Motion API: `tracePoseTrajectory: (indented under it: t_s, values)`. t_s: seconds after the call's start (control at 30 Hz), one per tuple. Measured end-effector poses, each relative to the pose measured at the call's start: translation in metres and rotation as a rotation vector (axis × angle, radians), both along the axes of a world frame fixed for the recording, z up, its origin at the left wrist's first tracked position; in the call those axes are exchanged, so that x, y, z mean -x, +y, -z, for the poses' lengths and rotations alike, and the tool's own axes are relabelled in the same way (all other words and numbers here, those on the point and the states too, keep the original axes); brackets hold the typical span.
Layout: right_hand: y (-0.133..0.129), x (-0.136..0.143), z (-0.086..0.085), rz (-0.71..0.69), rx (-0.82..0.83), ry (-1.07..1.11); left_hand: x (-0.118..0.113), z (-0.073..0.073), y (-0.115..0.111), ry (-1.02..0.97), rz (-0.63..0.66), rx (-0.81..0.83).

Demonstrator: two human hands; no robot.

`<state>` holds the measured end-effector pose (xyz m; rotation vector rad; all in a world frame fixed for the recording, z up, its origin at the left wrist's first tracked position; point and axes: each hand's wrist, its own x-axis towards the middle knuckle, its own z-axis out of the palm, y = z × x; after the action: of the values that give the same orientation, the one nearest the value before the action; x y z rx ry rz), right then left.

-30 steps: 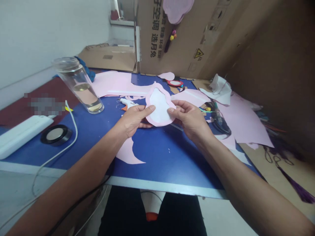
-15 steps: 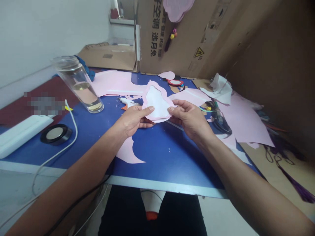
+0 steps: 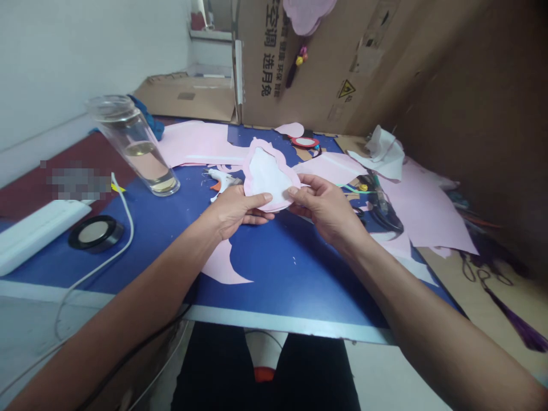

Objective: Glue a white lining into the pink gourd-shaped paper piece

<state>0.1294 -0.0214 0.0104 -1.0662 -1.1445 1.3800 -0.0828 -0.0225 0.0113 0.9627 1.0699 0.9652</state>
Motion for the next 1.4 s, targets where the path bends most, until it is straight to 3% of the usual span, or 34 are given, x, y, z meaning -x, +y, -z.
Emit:
tracePoseTrajectory:
  t_s: [0.3,1.4]
  values:
    - [-0.0041,0.0070,-0.0025,0.015,-0.051,-0.007,0.0003,-0.0035,-0.0034,0.039,0.102,-0.003]
    - [-0.0019,0.0003,-0.0037,0.049,0.028,0.059,0.0023,-0.0005,-0.0011,0.051,0.071,-0.063]
